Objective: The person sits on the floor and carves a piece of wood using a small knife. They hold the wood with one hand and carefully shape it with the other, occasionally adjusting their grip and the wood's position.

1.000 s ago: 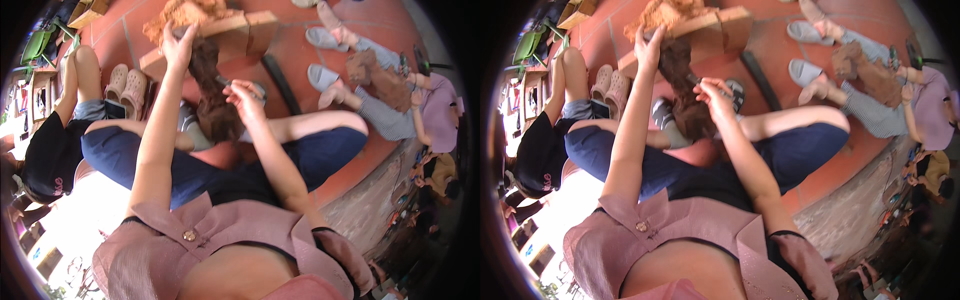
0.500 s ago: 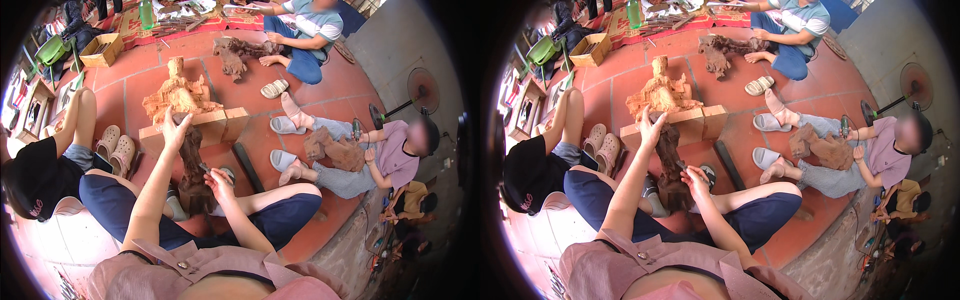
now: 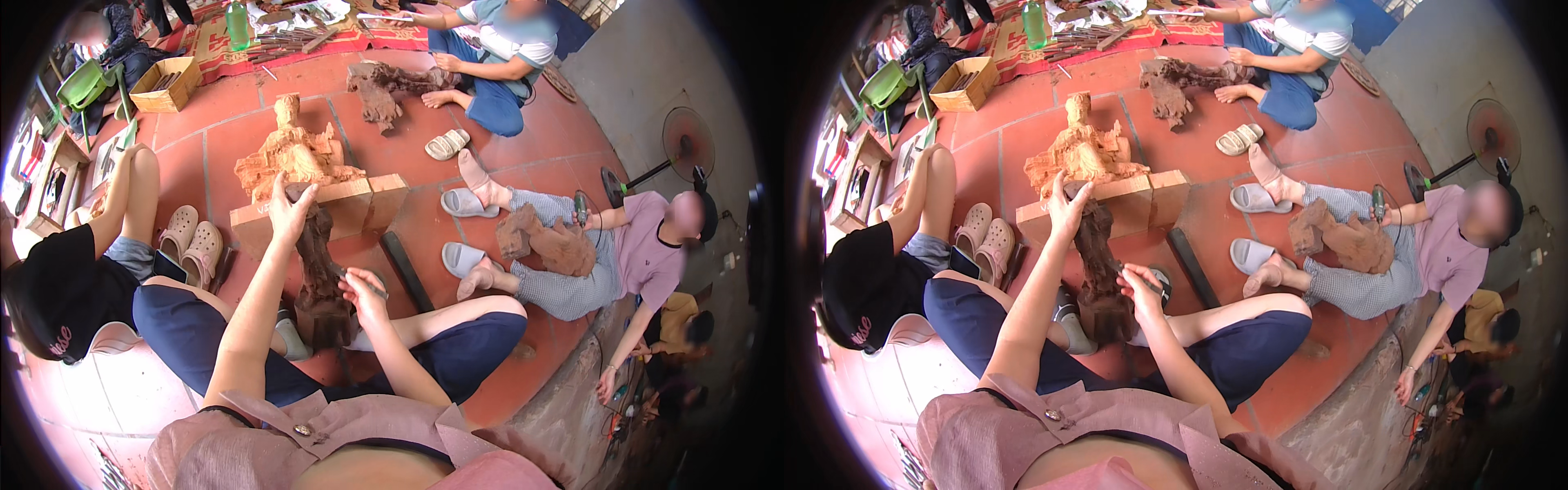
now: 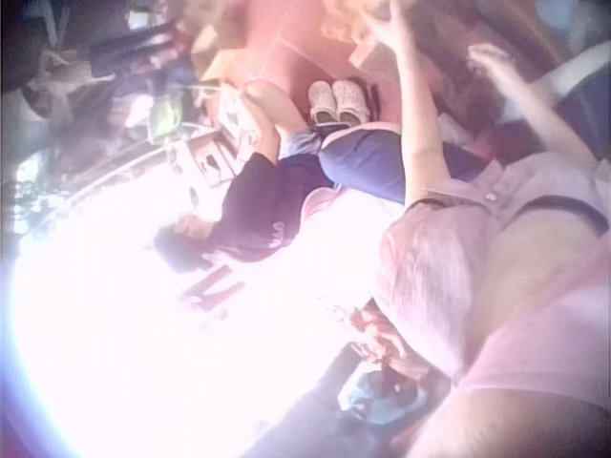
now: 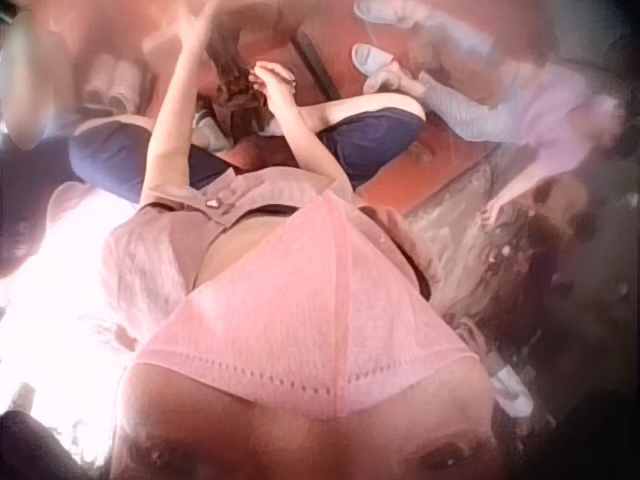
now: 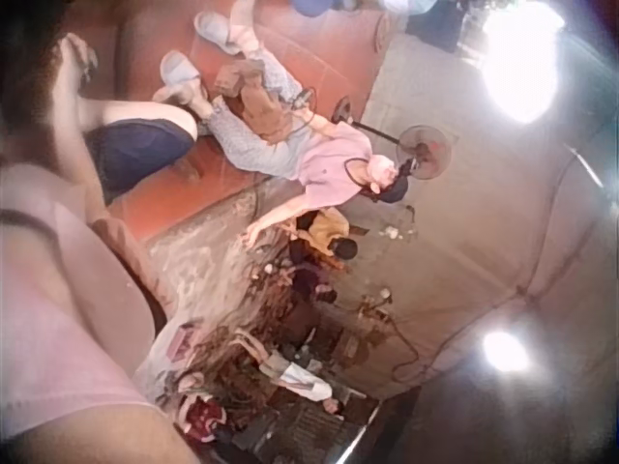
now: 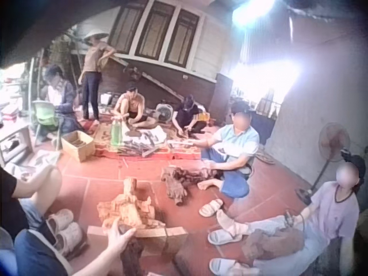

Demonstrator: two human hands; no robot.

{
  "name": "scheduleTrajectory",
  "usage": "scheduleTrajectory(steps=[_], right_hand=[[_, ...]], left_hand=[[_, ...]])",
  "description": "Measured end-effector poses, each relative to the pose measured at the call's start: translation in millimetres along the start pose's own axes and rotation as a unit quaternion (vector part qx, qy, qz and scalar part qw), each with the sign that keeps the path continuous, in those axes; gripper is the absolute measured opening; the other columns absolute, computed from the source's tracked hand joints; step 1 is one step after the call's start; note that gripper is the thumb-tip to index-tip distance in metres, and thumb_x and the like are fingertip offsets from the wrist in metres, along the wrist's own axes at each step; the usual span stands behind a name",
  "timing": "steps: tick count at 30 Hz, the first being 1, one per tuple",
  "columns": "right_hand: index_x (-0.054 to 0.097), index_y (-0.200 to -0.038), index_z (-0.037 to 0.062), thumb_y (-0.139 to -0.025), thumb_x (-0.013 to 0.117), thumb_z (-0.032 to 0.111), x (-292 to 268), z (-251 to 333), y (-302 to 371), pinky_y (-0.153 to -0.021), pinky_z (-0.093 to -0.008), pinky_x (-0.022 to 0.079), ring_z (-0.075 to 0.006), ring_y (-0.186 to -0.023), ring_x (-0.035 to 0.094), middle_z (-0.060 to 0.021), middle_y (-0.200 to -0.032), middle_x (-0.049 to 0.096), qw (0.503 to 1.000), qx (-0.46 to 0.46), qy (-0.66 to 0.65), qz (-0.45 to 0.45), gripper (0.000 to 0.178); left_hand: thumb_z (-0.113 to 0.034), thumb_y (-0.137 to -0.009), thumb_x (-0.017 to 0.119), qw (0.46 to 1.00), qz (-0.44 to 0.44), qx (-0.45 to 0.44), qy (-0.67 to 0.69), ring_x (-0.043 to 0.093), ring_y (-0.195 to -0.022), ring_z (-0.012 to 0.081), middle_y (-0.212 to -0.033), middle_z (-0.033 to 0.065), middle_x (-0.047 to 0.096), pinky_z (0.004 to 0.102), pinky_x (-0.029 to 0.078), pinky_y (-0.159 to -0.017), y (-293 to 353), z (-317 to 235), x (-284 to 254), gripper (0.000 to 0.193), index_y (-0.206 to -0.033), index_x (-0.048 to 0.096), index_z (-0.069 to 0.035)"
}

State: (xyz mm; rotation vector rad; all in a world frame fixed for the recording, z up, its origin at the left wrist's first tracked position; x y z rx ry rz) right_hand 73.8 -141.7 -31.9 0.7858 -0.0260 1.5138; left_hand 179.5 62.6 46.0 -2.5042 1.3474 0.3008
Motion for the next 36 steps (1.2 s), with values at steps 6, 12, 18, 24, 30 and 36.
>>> scheduleTrajectory(steps=[6, 12, 18, 24, 30, 36], right_hand=[[0.059, -0.103, 0.0057, -0.086, 0.064, 0.014, 0, -7, 11, -0.062, -0.0227, 0.048, -0.0144, -0.079, 0.064, -0.0071, -0.092, 0.065, 1.000, 0.014, -0.015, 0.007, 0.019], [0.059, -0.102, 0.0065, -0.084, 0.065, 0.014, 3, 4, 4, -0.061, -0.0212, 0.048, -0.0136, -0.078, 0.065, -0.0071, -0.092, 0.066, 0.999, -0.024, -0.026, 0.016, 0.020], [0.059, -0.103, 0.0067, -0.086, 0.064, 0.015, -11, -17, 5, -0.071, -0.0253, 0.048, -0.0147, -0.088, 0.063, -0.0062, -0.096, 0.065, 1.000, -0.010, 0.010, -0.016, 0.019], [0.061, -0.102, 0.0070, -0.087, 0.062, 0.018, 5, 3, 1, -0.071, -0.0242, 0.047, -0.0142, -0.089, 0.063, -0.0057, -0.097, 0.065, 0.998, -0.063, 0.016, 0.026, 0.019], [0.061, -0.104, 0.0072, -0.088, 0.062, 0.019, -14, -14, 12, -0.071, -0.0225, 0.046, -0.0119, -0.091, 0.062, -0.0033, -0.098, 0.065, 0.997, -0.056, 0.046, 0.000, 0.021], [0.062, -0.106, 0.0071, -0.089, 0.059, 0.020, 4, -1, 1, -0.071, -0.0225, 0.044, -0.0116, -0.093, 0.062, -0.0021, -0.102, 0.063, 0.993, -0.091, 0.054, 0.049, 0.021]], left_hand=[[-0.050, -0.069, 0.071, 1.000, 0.007, -0.015, 0.004, 0.047, -0.118, 0.0358, -0.125, 0.0269, 0.049, 0.0408, 0.036, -0.098, 2, 0, 1, 0.090, -0.132, 0.036, 0.004], [-0.046, -0.070, 0.071, 1.000, -0.009, 0.005, 0.003, 0.050, -0.114, 0.0347, -0.122, 0.0265, 0.051, 0.0400, 0.038, -0.096, 3, -9, -3, 0.087, -0.132, 0.037, 0.005], [-0.045, -0.070, 0.072, 1.000, 0.000, 0.000, 0.002, 0.049, -0.115, 0.0337, -0.124, 0.0265, 0.050, 0.0390, 0.037, -0.098, 3, -6, 2, 0.088, -0.132, 0.036, 0.006], [-0.043, -0.072, 0.071, 1.000, -0.001, 0.009, 0.025, 0.044, -0.121, 0.0324, -0.129, 0.0251, 0.045, 0.0375, 0.033, -0.101, 0, -3, 2, 0.084, -0.132, 0.037, 0.006], [-0.044, -0.072, 0.072, 1.000, 0.006, -0.002, 0.019, 0.048, -0.117, 0.0323, -0.125, 0.0255, 0.049, 0.0386, 0.036, -0.098, 3, -5, 3, 0.083, -0.131, 0.039, 0.004], [-0.043, -0.073, 0.072, 1.000, -0.006, 0.008, 0.006, 0.050, -0.113, 0.0316, -0.121, 0.0256, 0.051, 0.0385, 0.038, -0.096, -1, 0, 3, 0.081, -0.131, 0.039, 0.003]])
Point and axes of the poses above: each hand's wrist, its own y-axis away from the middle knuckle, its own x-axis out of the palm, z = x × y, the point moved 3 cm from there along -y, towards the middle knuckle
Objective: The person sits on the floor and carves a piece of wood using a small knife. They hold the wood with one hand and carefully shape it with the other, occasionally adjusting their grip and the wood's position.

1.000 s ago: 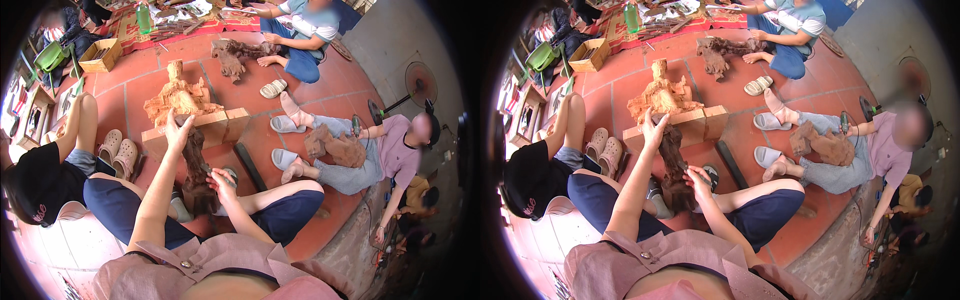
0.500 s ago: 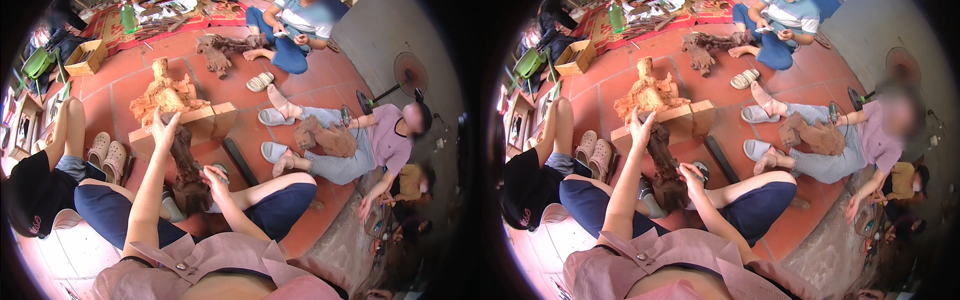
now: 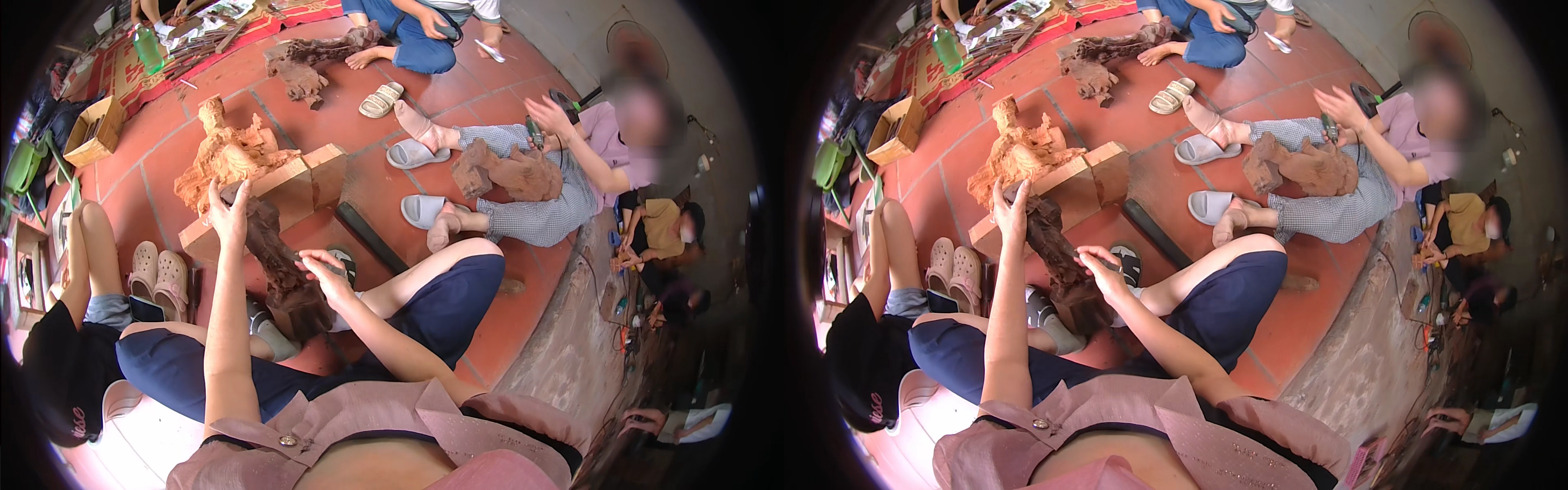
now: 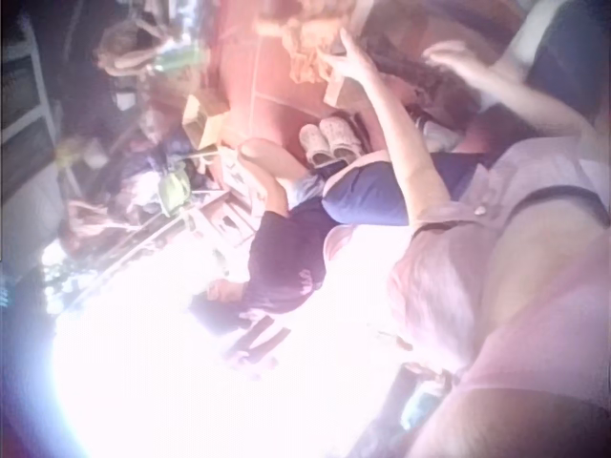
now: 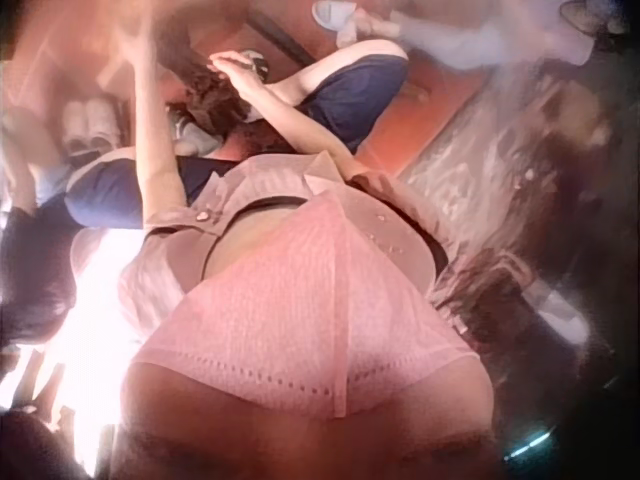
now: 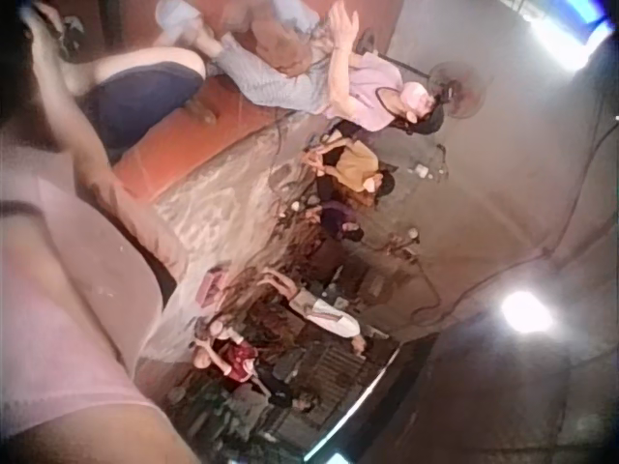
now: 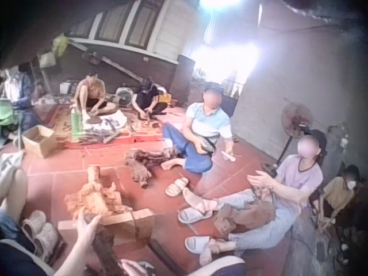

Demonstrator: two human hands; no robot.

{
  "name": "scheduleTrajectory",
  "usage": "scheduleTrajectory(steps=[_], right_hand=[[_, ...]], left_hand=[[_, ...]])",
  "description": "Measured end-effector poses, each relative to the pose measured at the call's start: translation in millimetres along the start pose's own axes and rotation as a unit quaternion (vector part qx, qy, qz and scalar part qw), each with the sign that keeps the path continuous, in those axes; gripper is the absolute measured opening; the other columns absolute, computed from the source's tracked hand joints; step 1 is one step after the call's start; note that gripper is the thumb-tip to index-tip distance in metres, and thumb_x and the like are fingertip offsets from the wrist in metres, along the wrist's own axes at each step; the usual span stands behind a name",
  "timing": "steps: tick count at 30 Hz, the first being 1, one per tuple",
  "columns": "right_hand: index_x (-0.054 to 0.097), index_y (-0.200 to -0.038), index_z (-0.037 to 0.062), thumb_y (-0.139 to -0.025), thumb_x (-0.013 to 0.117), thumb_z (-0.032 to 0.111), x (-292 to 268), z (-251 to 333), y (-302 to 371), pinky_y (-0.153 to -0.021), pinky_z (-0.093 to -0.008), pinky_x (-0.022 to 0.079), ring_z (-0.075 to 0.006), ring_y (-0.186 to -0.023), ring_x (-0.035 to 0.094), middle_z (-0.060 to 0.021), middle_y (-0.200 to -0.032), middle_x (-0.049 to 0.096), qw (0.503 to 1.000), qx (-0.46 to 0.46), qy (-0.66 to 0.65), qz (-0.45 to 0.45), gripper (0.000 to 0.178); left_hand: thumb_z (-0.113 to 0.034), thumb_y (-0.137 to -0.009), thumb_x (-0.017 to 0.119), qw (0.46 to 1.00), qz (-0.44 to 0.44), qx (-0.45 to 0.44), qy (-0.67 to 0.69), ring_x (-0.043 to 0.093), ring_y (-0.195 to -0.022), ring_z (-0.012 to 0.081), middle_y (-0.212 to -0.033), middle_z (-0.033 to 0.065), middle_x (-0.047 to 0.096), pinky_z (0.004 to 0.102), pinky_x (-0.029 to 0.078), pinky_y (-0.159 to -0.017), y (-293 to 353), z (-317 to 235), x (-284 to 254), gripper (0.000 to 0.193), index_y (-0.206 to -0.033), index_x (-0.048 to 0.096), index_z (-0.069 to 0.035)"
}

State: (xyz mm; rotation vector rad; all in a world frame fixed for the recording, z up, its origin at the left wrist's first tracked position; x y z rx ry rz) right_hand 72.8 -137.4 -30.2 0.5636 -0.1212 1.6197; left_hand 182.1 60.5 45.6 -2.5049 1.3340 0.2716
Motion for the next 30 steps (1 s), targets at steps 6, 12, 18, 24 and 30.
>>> scheduleTrajectory(steps=[6, 12, 18, 24, 30], right_hand=[[0.061, -0.107, 0.0066, -0.089, 0.058, 0.020, -17, -18, 11, -0.071, -0.0226, 0.043, -0.0114, -0.092, 0.062, -0.0029, -0.101, 0.064, 0.999, 0.012, -0.010, -0.028, 0.022], [0.061, -0.107, 0.0065, -0.090, 0.056, 0.022, -8, -4, 8, -0.070, -0.0215, 0.043, -0.0095, -0.089, 0.060, -0.0030, -0.099, 0.065, 1.000, 0.018, 0.001, 0.006, 0.024], [0.062, -0.106, 0.0073, -0.089, 0.057, 0.024, -12, 4, 11, -0.066, -0.0206, 0.041, -0.0081, -0.089, 0.058, -0.0021, -0.097, 0.065, 1.000, 0.015, -0.012, -0.015, 0.025], [0.063, -0.101, 0.0064, -0.086, 0.059, 0.019, -13, -13, 17, -0.064, -0.0210, 0.042, -0.0094, -0.085, 0.062, -0.0026, -0.092, 0.067, 0.999, 0.007, 0.024, -0.028, 0.020], [0.062, -0.103, 0.0037, -0.086, 0.058, 0.013, 3, 13, 3, -0.063, -0.0206, 0.043, -0.0109, -0.085, 0.063, -0.0064, -0.094, 0.066, 0.998, -0.052, 0.003, -0.018, 0.019]], left_hand=[[-0.041, -0.075, 0.071, 1.000, 0.003, 0.009, -0.004, 0.049, -0.113, 0.0296, -0.124, 0.0250, 0.049, 0.0376, 0.038, -0.097, 3, -9, -2, 0.078, -0.130, 0.040, 0.004], [-0.042, -0.075, 0.072, 1.000, 0.004, 0.005, -0.006, 0.047, -0.116, 0.0294, -0.125, 0.0246, 0.048, 0.0370, 0.035, -0.099, 4, -10, 1, 0.079, -0.131, 0.040, 0.004], [-0.043, -0.075, 0.071, 1.000, 0.011, 0.000, 0.006, 0.042, -0.121, 0.0314, -0.131, 0.0232, 0.045, 0.0393, 0.030, -0.103, -1, 3, 5, 0.079, -0.132, 0.040, 0.002], [-0.048, -0.074, 0.069, 1.000, 0.013, 0.004, -0.017, 0.043, -0.120, 0.0337, -0.129, 0.0263, 0.044, 0.0386, 0.031, -0.103, -7, 20, 4, 0.085, -0.132, 0.037, 0.005], [-0.048, -0.066, 0.074, 1.000, 0.003, 0.000, 0.007, 0.047, -0.118, 0.0325, -0.125, 0.0256, 0.048, 0.0373, 0.035, -0.100, -6, 9, 1, 0.090, -0.130, 0.040, 0.005]])
Point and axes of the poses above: each hand's wrist, its own y-axis away from the middle knuckle, its own x-axis out of the palm, z = x × y, the point moved 3 cm from there along -y, towards the middle knuckle
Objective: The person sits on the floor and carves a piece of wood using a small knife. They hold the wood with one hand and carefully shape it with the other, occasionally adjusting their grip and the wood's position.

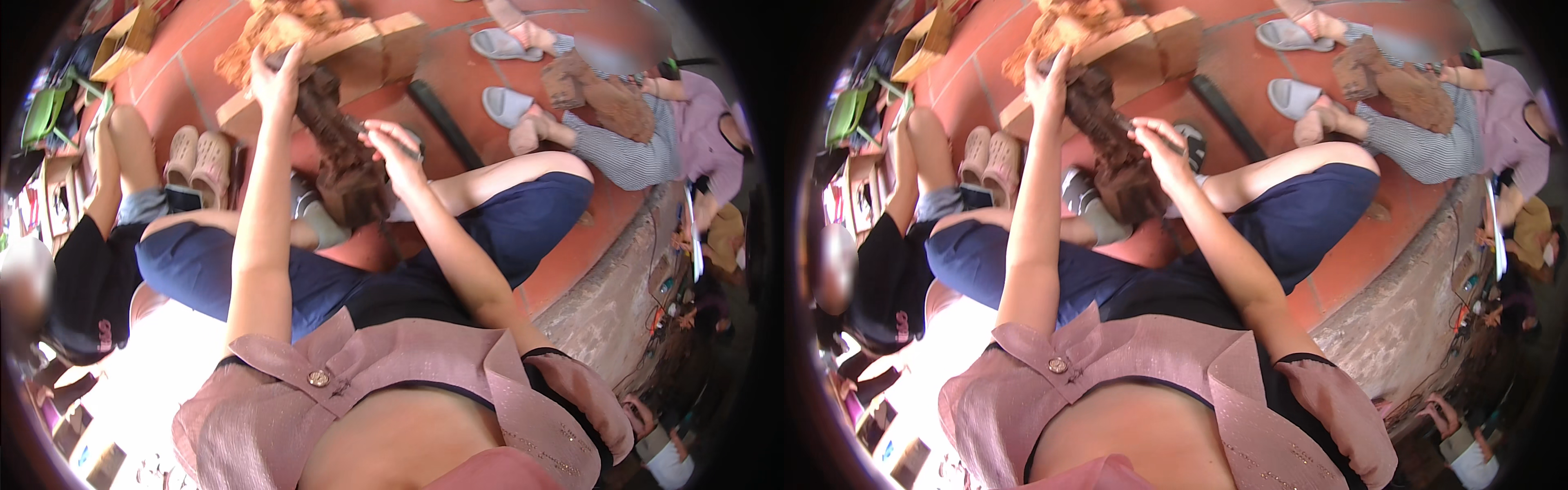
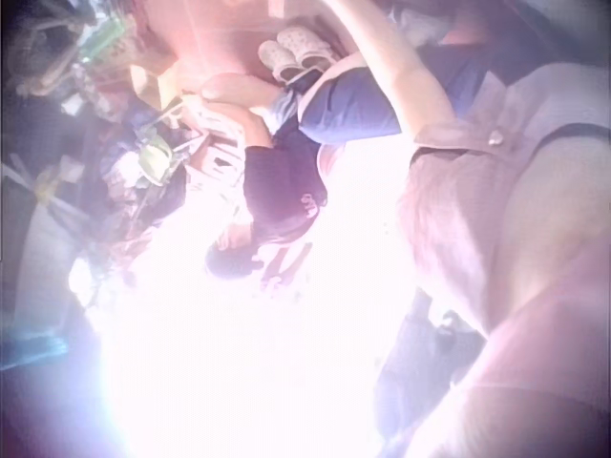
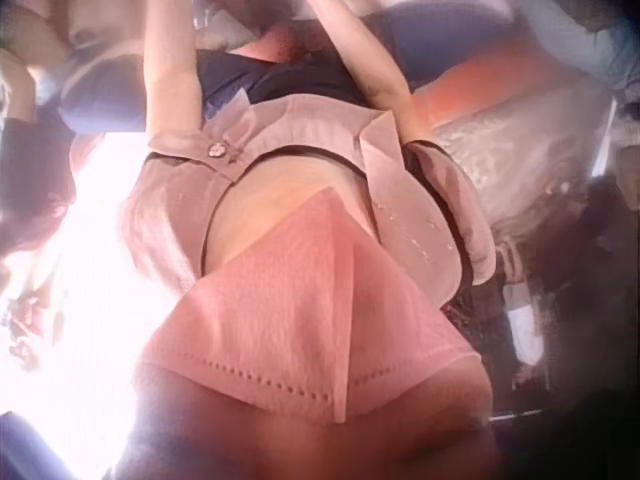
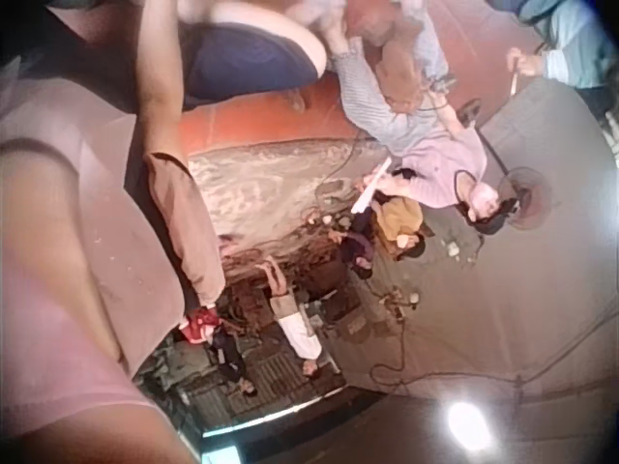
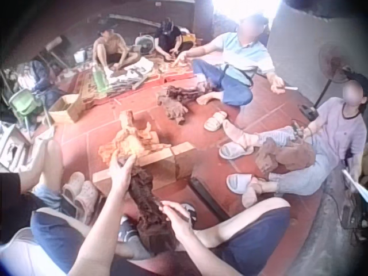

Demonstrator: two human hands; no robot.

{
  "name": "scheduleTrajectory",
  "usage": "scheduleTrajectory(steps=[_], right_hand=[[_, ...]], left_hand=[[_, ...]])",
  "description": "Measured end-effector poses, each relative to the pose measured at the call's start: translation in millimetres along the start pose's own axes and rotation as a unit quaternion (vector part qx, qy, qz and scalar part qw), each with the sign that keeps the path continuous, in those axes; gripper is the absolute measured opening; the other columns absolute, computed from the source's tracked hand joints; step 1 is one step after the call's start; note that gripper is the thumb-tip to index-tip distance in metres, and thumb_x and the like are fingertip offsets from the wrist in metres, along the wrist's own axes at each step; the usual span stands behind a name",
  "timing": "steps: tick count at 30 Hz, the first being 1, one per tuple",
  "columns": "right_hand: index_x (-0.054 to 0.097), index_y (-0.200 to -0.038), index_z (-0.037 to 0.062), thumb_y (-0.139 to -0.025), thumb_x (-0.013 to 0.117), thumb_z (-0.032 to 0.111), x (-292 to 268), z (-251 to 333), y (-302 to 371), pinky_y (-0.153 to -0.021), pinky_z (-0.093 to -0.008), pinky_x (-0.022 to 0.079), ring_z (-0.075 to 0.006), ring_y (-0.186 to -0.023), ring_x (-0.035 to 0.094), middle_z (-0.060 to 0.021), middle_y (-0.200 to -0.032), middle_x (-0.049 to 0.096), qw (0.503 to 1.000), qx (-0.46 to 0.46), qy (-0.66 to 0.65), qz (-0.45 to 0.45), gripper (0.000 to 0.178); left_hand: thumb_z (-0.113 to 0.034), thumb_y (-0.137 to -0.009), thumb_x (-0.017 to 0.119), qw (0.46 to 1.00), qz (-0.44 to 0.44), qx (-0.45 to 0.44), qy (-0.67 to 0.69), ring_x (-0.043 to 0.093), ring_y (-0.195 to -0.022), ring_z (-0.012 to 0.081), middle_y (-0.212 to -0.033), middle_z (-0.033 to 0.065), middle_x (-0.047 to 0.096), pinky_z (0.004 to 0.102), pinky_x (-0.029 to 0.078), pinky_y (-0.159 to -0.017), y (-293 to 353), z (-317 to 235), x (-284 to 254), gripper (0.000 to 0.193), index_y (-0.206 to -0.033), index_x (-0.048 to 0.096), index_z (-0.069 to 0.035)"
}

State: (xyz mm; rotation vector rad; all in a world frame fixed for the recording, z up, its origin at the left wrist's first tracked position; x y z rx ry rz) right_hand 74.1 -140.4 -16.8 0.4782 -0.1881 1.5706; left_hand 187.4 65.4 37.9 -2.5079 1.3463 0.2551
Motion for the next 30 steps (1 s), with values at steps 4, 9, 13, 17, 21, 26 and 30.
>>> scheduleTrajectory(steps=[4, 9, 13, 17, 21, 26, 30], right_hand=[[0.063, -0.102, 0.0047, -0.088, 0.058, 0.014, -18, -16, 11, -0.064, -0.0200, 0.043, -0.0099, -0.084, 0.062, -0.0050, -0.094, 0.066, 0.997, 0.077, 0.010, -0.004, 0.018], [0.063, -0.100, 0.0047, -0.088, 0.058, 0.014, -29, -13, 28, -0.063, -0.0198, 0.042, -0.0096, -0.082, 0.062, -0.0046, -0.091, 0.066, 0.995, 0.091, -0.021, -0.025, 0.016], [0.063, -0.101, 0.0042, -0.088, 0.058, 0.015, -17, -9, 21, -0.064, -0.0198, 0.044, -0.0103, -0.082, 0.062, -0.0064, -0.092, 0.066, 0.996, 0.078, -0.047, -0.018, 0.017], [0.061, -0.103, 0.0008, -0.090, 0.055, 0.013, -1, -3, -3, -0.068, -0.0244, 0.048, -0.0150, -0.083, 0.063, -0.0123, -0.095, 0.066, 0.992, 0.077, -0.102, 0.002, 0.019], [0.062, -0.098, 0.0004, -0.087, 0.060, 0.012, 11, -1, -27, -0.063, -0.0235, 0.049, -0.0149, -0.076, 0.064, -0.0123, -0.090, 0.067, 0.984, 0.084, -0.154, 0.002, 0.016], [0.063, -0.100, -0.0005, -0.088, 0.057, 0.009, -6, -19, -14, -0.066, -0.0288, 0.050, -0.0204, -0.081, 0.064, -0.0159, -0.093, 0.066, 0.981, 0.125, -0.145, -0.008, 0.016], [0.063, -0.099, -0.0013, -0.087, 0.059, 0.011, 0, -8, -26, -0.067, -0.0289, 0.051, -0.0196, -0.078, 0.064, -0.0154, -0.091, 0.066, 0.979, 0.094, -0.180, 0.015, 0.017]], left_hand=[[-0.047, -0.072, 0.073, 0.999, 0.014, -0.003, 0.042, 0.054, -0.100, 0.0217, -0.112, 0.0188, 0.056, 0.0316, 0.042, -0.089, 3, 1, -1, 0.082, -0.128, 0.042, 0.004], [-0.051, -0.079, 0.063, 0.998, 0.001, 0.023, 0.053, 0.053, -0.104, 0.0250, -0.114, 0.0209, 0.055, 0.0339, 0.040, -0.092, -2, 5, -1, 0.076, -0.128, 0.043, 0.004], [-0.051, -0.084, 0.055, 0.997, -0.012, 0.019, 0.071, 0.052, -0.104, 0.0248, -0.114, 0.0199, 0.055, 0.0337, 0.039, -0.092, 1, 3, -3, 0.071, -0.127, 0.043, 0.004], [-0.051, -0.085, 0.054, 0.996, -0.010, 0.021, 0.086, 0.052, -0.104, 0.0233, -0.115, 0.0189, 0.055, 0.0329, 0.039, -0.091, -2, 7, -3, 0.070, -0.127, 0.044, 0.004], [-0.050, -0.085, 0.054, 0.997, -0.013, 0.010, 0.077, 0.053, -0.103, 0.0227, -0.113, 0.0186, 0.056, 0.0321, 0.040, -0.091, 1, 0, -3, 0.070, -0.127, 0.044, 0.004], [-0.048, -0.085, 0.055, 0.998, -0.014, 0.011, 0.060, 0.054, -0.100, 0.0223, -0.110, 0.0180, 0.058, 0.0314, 0.041, -0.090, 3, -4, -4, 0.068, -0.127, 0.044, 0.004], [-0.046, -0.085, 0.056, 0.996, -0.024, 0.010, 0.080, 0.055, -0.097, 0.0211, -0.107, 0.0168, 0.058, 0.0307, 0.041, -0.088, 0, 5, -2, 0.066, -0.126, 0.044, 0.004]])
Point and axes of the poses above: each hand's wrist, its own y-axis away from the middle knuckle, its own x-axis out of the palm, z = x × y, the point moved 3 cm from there along -y, towards the middle knuckle
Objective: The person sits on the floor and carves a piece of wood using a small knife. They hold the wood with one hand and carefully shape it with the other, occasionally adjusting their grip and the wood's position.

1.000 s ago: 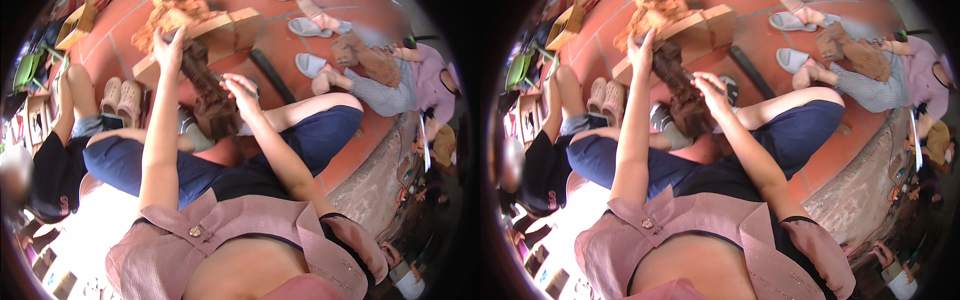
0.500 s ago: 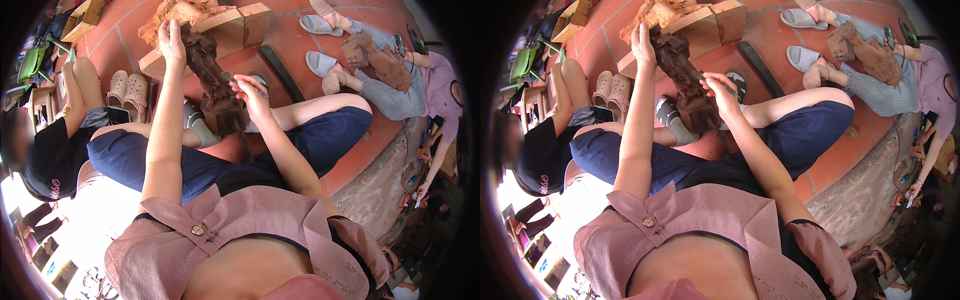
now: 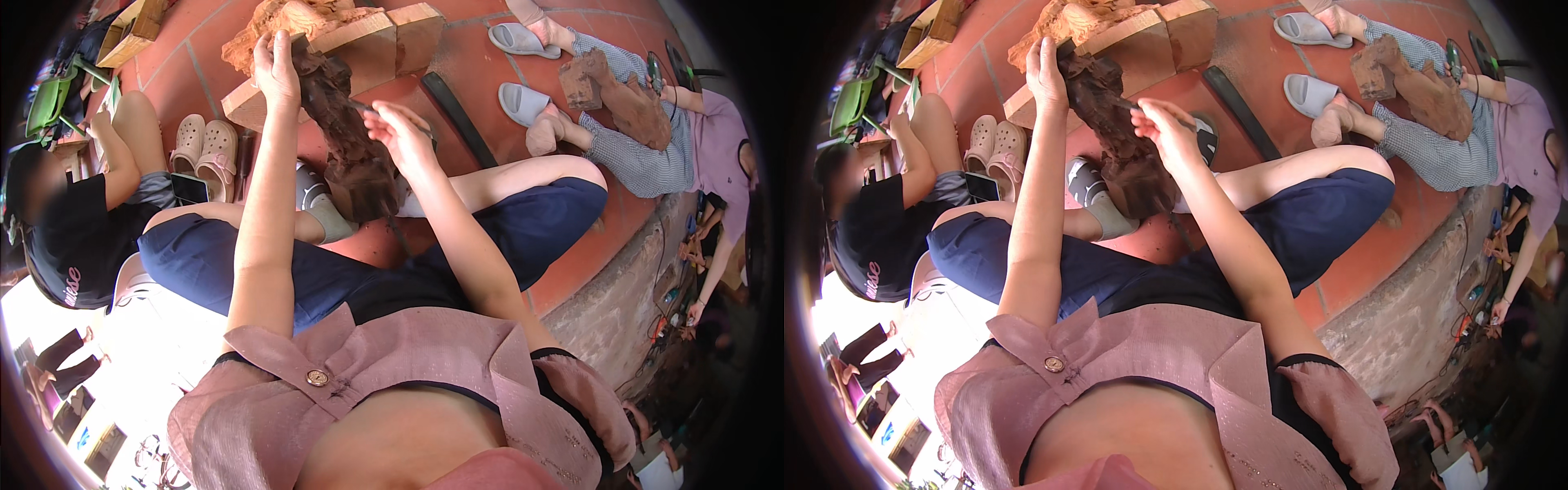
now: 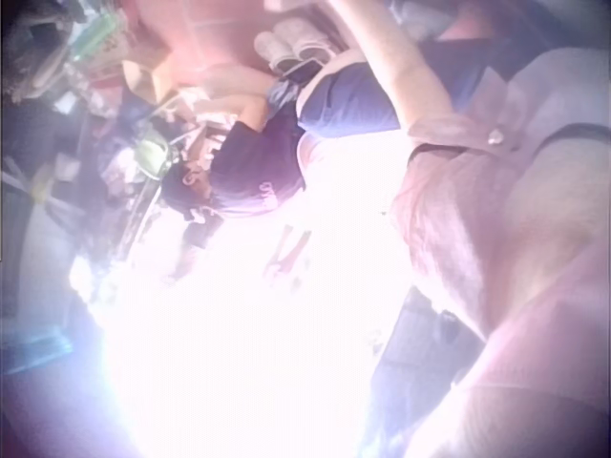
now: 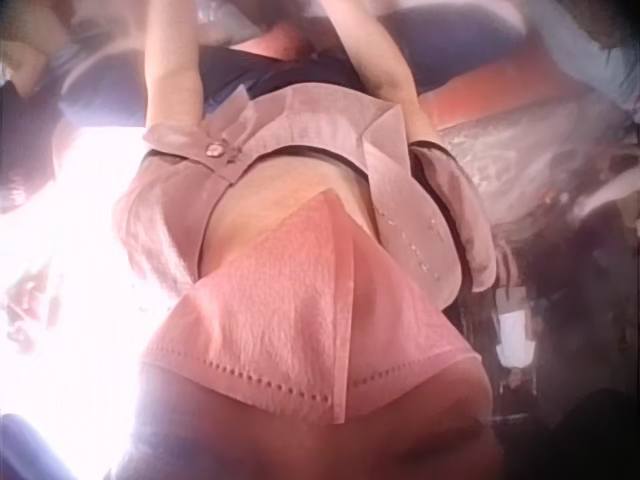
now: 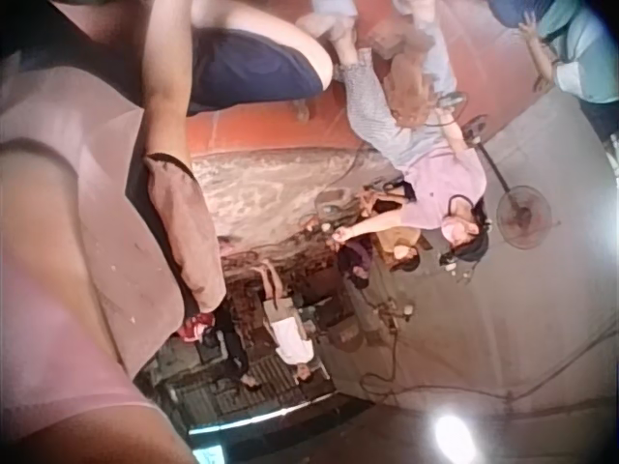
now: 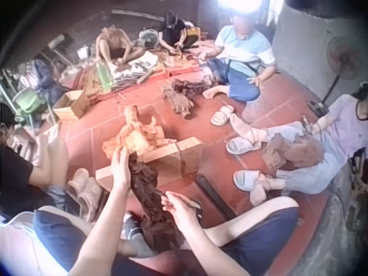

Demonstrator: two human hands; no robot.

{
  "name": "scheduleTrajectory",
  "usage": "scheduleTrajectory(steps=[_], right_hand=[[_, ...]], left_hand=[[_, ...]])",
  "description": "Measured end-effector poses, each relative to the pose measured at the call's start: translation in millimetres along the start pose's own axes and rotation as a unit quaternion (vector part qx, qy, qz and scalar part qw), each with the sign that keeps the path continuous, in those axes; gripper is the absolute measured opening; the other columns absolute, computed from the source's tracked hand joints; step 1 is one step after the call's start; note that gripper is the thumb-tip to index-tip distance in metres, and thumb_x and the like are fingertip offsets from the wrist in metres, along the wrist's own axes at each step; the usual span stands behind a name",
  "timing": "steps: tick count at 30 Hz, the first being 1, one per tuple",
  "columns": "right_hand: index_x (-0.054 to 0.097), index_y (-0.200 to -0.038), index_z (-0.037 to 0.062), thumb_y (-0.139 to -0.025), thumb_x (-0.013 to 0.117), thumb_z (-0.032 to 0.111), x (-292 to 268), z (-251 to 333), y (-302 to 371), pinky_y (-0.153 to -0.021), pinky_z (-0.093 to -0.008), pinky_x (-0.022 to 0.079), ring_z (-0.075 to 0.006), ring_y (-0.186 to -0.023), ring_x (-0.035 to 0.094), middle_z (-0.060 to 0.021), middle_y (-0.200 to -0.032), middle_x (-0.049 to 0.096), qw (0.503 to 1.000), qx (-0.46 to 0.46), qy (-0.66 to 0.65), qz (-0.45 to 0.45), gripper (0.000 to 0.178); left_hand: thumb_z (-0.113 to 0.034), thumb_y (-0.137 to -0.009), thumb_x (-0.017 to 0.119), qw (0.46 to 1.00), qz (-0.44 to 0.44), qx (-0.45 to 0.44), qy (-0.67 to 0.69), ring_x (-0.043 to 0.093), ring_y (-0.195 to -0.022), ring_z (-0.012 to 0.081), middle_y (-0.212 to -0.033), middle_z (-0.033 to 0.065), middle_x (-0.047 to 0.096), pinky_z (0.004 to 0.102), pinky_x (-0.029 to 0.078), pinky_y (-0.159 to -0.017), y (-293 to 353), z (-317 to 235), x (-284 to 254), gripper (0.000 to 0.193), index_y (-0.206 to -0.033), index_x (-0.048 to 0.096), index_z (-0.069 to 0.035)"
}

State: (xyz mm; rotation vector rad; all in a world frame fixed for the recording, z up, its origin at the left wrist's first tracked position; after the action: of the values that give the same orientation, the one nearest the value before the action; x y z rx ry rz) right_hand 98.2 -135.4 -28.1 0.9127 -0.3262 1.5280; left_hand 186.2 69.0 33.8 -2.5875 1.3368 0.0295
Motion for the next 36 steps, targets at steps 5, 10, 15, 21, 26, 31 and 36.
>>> scheduleTrajectory(steps=[5, 10, 15, 21, 26, 31, 36], right_hand=[[0.064, -0.095, -0.0017, -0.085, 0.064, 0.012, -1, -14, 1, -0.064, -0.0273, 0.053, -0.0170, -0.073, 0.064, -0.0127, -0.086, 0.066, 0.998, 0.024, 0.000, -0.061, 0.017], [0.064, -0.094, -0.0017, -0.084, 0.064, 0.013, 4, -3, -1, -0.064, -0.0273, 0.053, -0.0163, -0.073, 0.064, -0.0123, -0.084, 0.066, 0.999, 0.003, -0.004, -0.040, 0.017], [0.064, -0.094, -0.0001, -0.084, 0.064, 0.014, -2, -21, 2, -0.065, -0.0276, 0.052, -0.0166, -0.074, 0.063, -0.0115, -0.084, 0.066, 0.997, 0.024, -0.034, -0.062, 0.017], [0.063, -0.100, 0.0008, -0.086, 0.063, 0.015, 1, -7, -9, -0.067, -0.0284, 0.051, -0.0166, -0.078, 0.062, -0.0109, -0.088, 0.065, 0.999, 0.009, -0.015, -0.040, 0.020], [0.063, -0.100, 0.0002, -0.085, 0.062, 0.013, -10, -21, 11, -0.065, -0.0273, 0.051, -0.0165, -0.075, 0.062, -0.0109, -0.087, 0.066, 0.997, 0.051, -0.006, -0.053, 0.020], [0.061, -0.104, -0.0013, -0.087, 0.060, 0.011, -18, 1, 40, -0.066, -0.0283, 0.052, -0.0182, -0.077, 0.064, -0.0138, -0.089, 0.066, 0.998, 0.038, 0.027, -0.037, 0.021], [0.053, -0.118, -0.0026, -0.089, 0.055, 0.012, -29, 28, 61, -0.071, -0.0328, 0.054, -0.0222, -0.083, 0.064, -0.0183, -0.097, 0.064, 0.998, 0.028, 0.046, -0.024, 0.032]], left_hand=[[-0.045, -0.085, 0.056, 1.000, 0.004, -0.011, 0.013, 0.055, -0.095, 0.0202, -0.105, 0.0152, 0.058, 0.0305, 0.042, -0.086, 1, -5, 1, 0.065, -0.126, 0.044, 0.004], [-0.048, -0.085, 0.055, 1.000, 0.004, 0.007, -0.001, 0.053, -0.102, 0.0235, -0.111, 0.0190, 0.056, 0.0330, 0.040, -0.090, -6, 11, -1, 0.067, -0.126, 0.045, 0.004], [-0.047, -0.085, 0.055, 1.000, 0.010, -0.004, 0.010, 0.053, -0.102, 0.0241, -0.111, 0.0192, 0.056, 0.0335, 0.040, -0.091, 4, -2, 1, 0.066, -0.125, 0.046, 0.005], [-0.046, -0.085, 0.056, 1.000, 0.005, 0.004, -0.014, 0.054, -0.100, 0.0231, -0.111, 0.0193, 0.057, 0.0329, 0.041, -0.090, -3, 5, -3, 0.066, -0.125, 0.045, 0.005], [-0.046, -0.084, 0.057, 1.000, 0.002, -0.003, 0.003, 0.056, -0.095, 0.0215, -0.104, 0.0185, 0.059, 0.0310, 0.043, -0.086, 2, -4, 0, 0.067, -0.125, 0.045, 0.005], [-0.046, -0.084, 0.058, 0.999, 0.017, 0.004, 0.034, 0.056, -0.094, 0.0213, -0.103, 0.0180, 0.059, 0.0318, 0.044, -0.084, -1, -4, -2, 0.070, -0.128, 0.041, 0.005], [-0.044, -0.071, 0.072, 0.988, 0.150, 0.023, -0.035, 0.052, -0.110, 0.0289, -0.119, 0.0237, 0.053, 0.0352, 0.041, -0.093, 13, -12, -16, 0.084, -0.132, 0.038, 0.003]])
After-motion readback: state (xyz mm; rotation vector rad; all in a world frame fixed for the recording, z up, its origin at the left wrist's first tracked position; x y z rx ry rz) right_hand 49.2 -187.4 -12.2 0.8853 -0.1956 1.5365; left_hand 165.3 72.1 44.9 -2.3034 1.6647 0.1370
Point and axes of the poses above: each hand's wrist, its own y-axis away from the middle knuckle, its own x-axis out of the palm, z = x × y, the point moved 3 cm from there along -y, towards the middle knuckle
